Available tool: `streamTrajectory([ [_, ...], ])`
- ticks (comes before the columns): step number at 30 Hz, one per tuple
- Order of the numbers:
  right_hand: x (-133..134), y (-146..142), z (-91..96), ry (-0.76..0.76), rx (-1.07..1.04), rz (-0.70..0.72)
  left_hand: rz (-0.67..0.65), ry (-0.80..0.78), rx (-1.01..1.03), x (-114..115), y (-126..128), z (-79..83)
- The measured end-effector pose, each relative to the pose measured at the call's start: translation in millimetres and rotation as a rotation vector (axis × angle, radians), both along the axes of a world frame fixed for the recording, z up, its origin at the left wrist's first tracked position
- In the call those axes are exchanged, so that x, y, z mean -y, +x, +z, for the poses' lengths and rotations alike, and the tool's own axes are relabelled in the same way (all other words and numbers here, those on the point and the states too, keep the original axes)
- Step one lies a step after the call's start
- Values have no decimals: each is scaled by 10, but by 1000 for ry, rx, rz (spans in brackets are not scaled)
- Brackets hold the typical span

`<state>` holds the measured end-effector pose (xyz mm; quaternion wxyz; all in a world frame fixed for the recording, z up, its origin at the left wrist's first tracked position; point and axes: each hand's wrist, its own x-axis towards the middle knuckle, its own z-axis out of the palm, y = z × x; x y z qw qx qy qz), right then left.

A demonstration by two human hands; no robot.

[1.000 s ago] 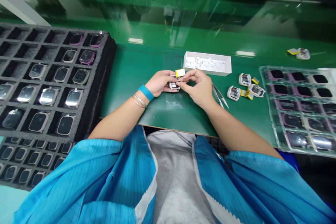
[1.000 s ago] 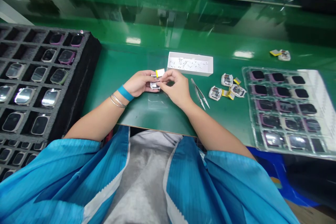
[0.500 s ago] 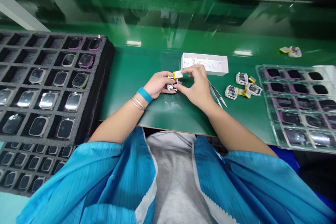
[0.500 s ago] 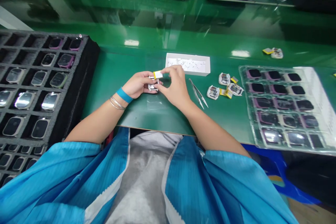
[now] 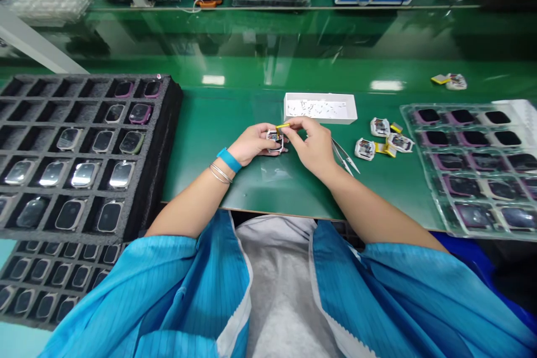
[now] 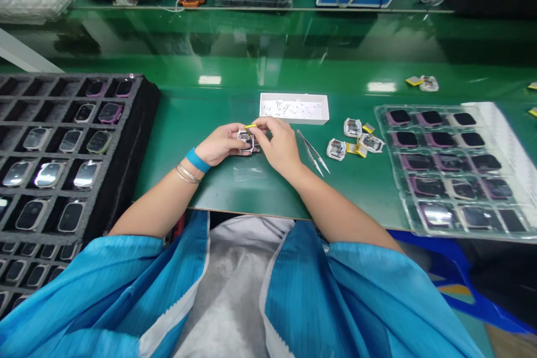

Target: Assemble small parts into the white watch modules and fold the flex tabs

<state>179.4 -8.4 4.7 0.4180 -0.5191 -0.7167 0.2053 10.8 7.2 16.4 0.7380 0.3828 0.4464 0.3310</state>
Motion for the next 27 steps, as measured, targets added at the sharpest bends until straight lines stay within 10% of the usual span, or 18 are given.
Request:
streamTrajectory([
  [16,2,-50,-122,361,412,117,127,-187,269,-65,-50,-77],
  [27,-173,-4,-268,-595,-631,364,39,132,240,-42,-55,-240],
])
